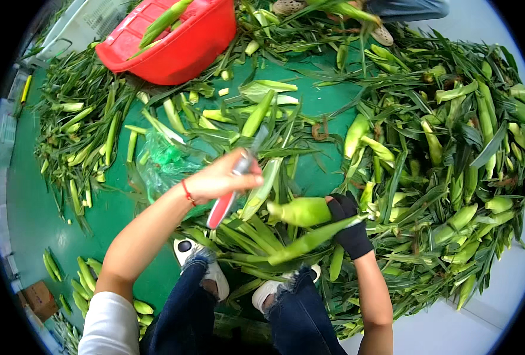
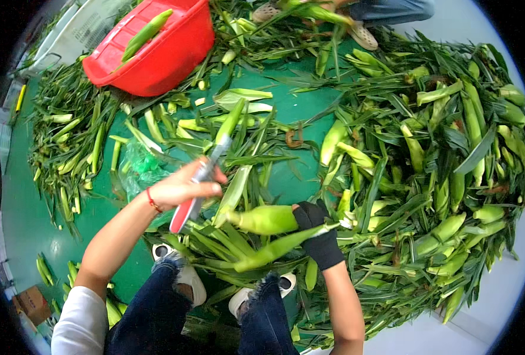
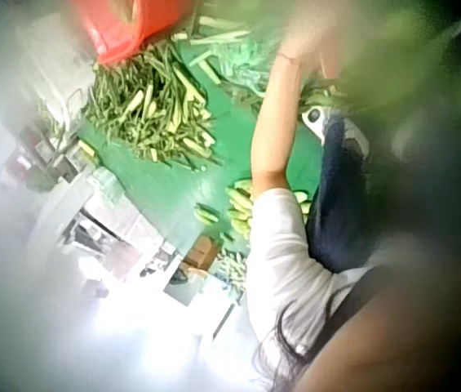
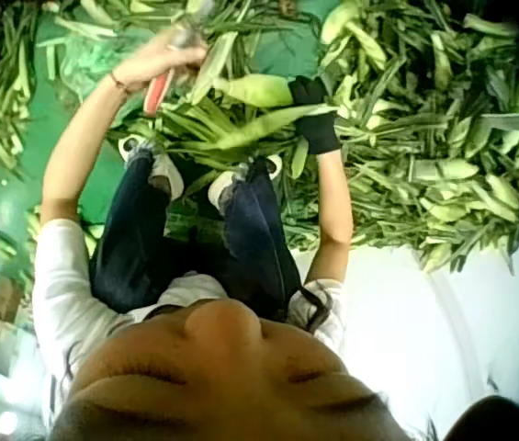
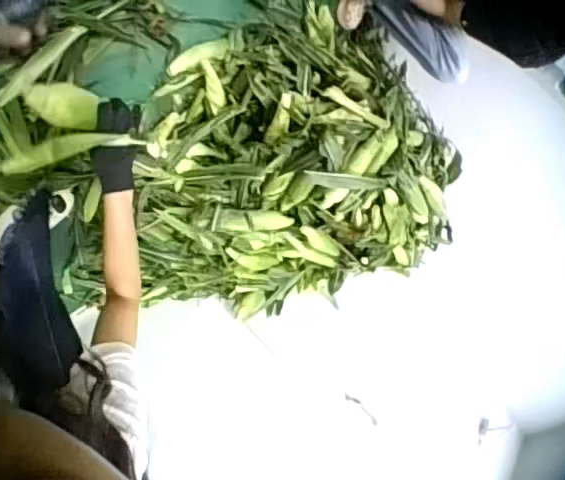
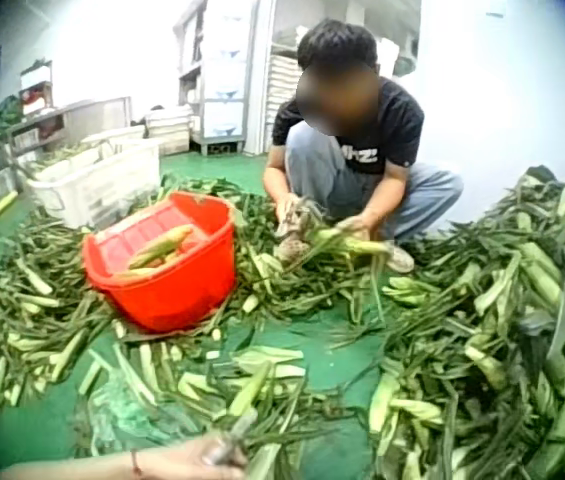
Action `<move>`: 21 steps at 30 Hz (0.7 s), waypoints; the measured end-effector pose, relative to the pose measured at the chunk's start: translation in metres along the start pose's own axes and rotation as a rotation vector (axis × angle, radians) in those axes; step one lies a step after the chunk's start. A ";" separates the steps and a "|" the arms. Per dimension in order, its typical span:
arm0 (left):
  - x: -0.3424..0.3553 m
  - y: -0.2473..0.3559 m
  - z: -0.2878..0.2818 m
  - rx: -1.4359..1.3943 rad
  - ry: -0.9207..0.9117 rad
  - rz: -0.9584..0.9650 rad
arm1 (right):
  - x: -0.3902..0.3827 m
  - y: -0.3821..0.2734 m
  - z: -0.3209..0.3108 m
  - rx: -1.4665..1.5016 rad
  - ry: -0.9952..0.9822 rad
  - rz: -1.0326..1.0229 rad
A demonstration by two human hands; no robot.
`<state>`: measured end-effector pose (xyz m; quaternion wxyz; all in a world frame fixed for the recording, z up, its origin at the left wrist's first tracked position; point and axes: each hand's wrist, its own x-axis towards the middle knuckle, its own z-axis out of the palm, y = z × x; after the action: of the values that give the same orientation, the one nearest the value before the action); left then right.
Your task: The person processes corn by trimming the ends using shears and peeling away husks by hand before placing the ears into a red bin.
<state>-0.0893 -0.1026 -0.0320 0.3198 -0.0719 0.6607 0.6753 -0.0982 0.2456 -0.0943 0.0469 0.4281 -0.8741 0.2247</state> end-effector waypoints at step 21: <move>-0.048 0.012 0.047 0.160 -0.031 0.338 | 0.026 -0.104 -0.040 1.565 0.351 0.820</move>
<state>-0.0426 -0.0743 0.0085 0.2165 0.0760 0.7099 0.6658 -0.0386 0.1882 -0.0149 -0.2091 -0.0484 -0.5353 0.8169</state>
